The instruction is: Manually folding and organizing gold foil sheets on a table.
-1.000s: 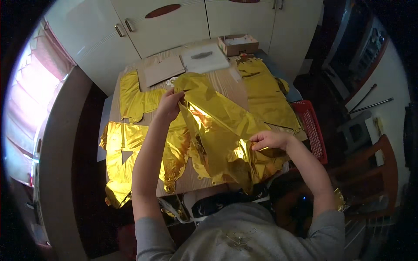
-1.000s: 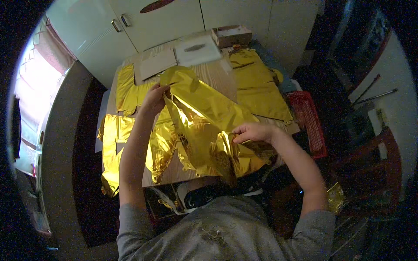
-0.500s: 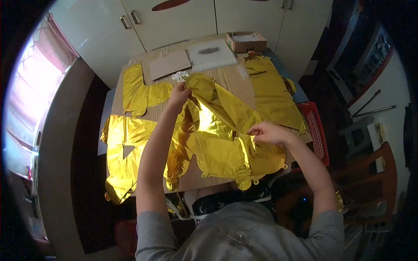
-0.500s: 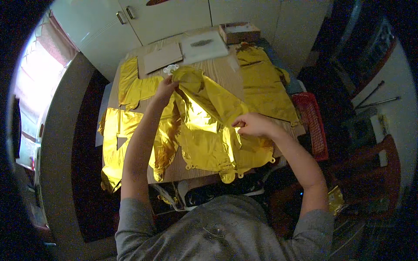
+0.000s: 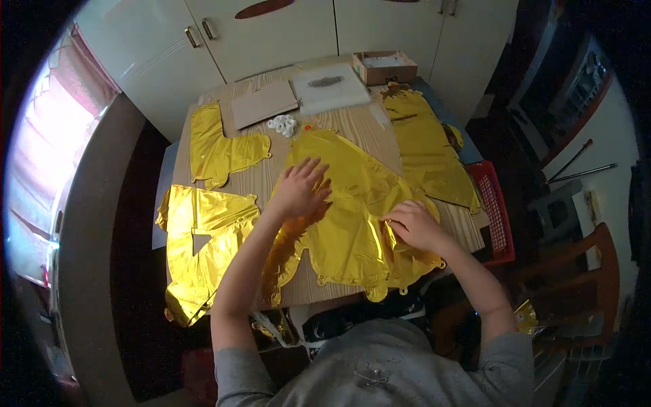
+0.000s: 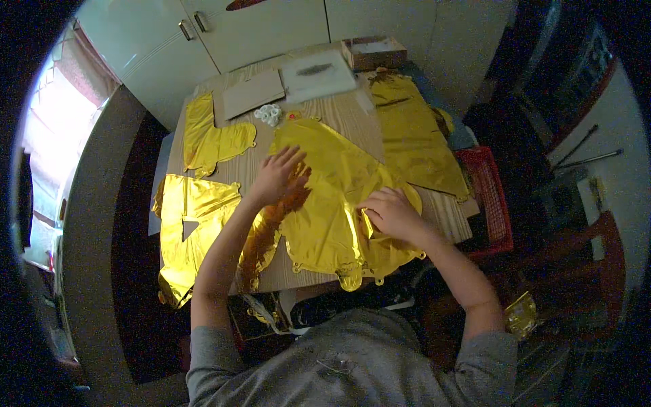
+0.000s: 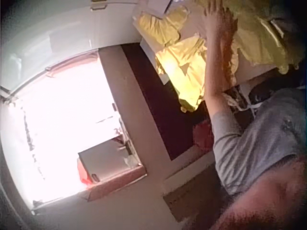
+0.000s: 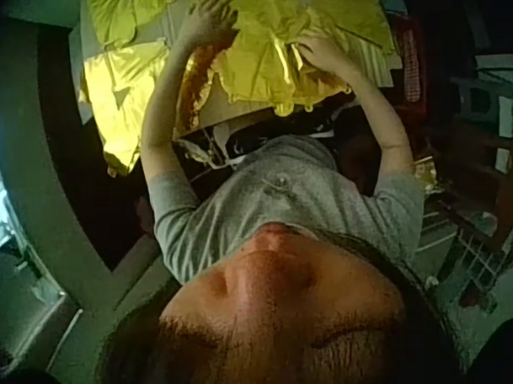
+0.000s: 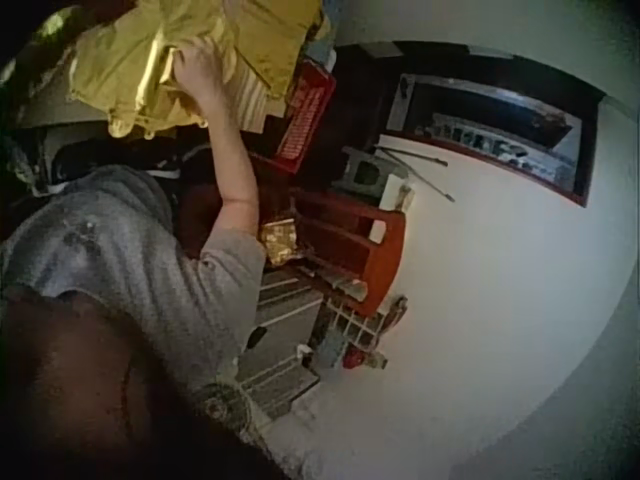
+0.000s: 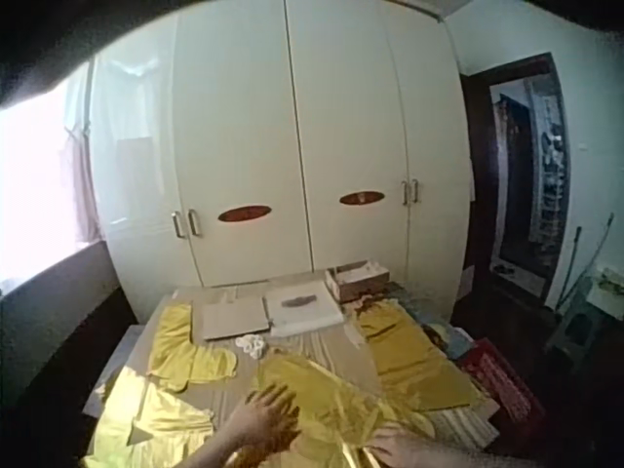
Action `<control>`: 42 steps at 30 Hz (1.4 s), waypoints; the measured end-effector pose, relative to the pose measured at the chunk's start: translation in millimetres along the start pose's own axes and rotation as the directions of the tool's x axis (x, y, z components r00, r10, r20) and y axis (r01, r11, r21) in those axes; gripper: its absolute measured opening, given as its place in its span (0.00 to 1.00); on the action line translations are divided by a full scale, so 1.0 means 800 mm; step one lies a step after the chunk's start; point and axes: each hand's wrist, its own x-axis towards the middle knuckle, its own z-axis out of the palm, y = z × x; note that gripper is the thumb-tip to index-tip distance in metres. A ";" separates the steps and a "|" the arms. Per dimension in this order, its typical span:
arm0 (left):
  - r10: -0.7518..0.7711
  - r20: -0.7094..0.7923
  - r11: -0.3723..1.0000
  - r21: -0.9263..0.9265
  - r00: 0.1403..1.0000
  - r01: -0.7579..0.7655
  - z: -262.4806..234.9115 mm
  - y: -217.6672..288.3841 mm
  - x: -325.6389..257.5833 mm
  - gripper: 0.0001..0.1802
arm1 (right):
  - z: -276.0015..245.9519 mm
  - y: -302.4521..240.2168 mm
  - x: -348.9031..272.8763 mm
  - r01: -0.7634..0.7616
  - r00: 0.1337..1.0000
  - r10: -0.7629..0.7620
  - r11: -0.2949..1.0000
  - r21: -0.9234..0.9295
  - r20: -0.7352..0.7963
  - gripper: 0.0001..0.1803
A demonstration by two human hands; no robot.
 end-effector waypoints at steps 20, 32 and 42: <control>0.165 -0.058 0.978 -0.117 0.985 -0.170 0.019 0.000 -0.026 0.30 | 0.008 0.008 -0.006 0.034 0.995 -0.022 0.993 0.112 -0.101 0.08; 0.223 -0.076 0.973 -0.048 0.972 -0.227 0.016 0.003 -0.028 0.29 | -0.006 0.005 -0.004 -0.045 0.998 0.046 0.999 0.010 -0.048 0.08; 0.229 -0.064 0.967 -0.097 0.971 -0.234 0.019 0.000 -0.027 0.29 | -0.009 0.001 -0.006 -0.032 0.997 0.031 0.999 -0.016 -0.064 0.08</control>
